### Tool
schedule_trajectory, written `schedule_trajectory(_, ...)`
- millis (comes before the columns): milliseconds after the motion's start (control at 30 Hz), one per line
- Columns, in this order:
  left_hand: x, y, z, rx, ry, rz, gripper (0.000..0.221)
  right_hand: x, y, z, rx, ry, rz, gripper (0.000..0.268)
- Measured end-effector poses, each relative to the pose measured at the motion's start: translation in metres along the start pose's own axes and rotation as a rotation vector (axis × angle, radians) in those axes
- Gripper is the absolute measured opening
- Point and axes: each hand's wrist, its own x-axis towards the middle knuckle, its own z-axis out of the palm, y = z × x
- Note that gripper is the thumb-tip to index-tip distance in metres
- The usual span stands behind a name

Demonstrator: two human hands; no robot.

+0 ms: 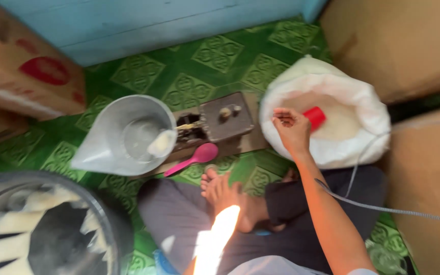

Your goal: Manually scooping white powder from a large sack into small plastic bags using a red scoop and a metal funnel.

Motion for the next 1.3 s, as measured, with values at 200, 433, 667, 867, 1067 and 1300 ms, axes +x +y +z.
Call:
schedule_trajectory(200, 0.017, -0.003, -0.024, -0.209, -0.206, 0.031, 0.017, 0.004, -0.023, -0.070, -0.368, 0.185, -0.053, 0.016)
schedule_trajectory(433, 0.019, 0.002, -0.030, -0.276, -0.164, 0.015, 0.010, 0.021, 0.046, -0.112, -0.973, 0.077, -0.166, 0.063)
schedule_trajectory(667, 0.022, 0.005, -0.024, -0.241, -0.115, -0.034, 0.026, 0.034, 0.074, -0.102, -1.030, 0.050, -0.101, 0.079)
schedule_trajectory(867, 0.021, 0.000, -0.010, -0.265, -0.176, -0.080, 0.022, 0.046, 0.085, -0.102, -1.043, 0.039, -0.183, 0.075)
schedule_trajectory(1067, 0.023, 0.001, -0.008, -0.263, -0.182, -0.080, 0.021, 0.042, 0.051, -0.113, -0.752, -0.005, 0.015, 0.071)
schedule_trajectory(1300, 0.018, -0.004, -0.002, -0.255, -0.202, -0.086, 0.023, 0.035, 0.045, -0.141, -0.290, 0.146, 0.146, 0.066)
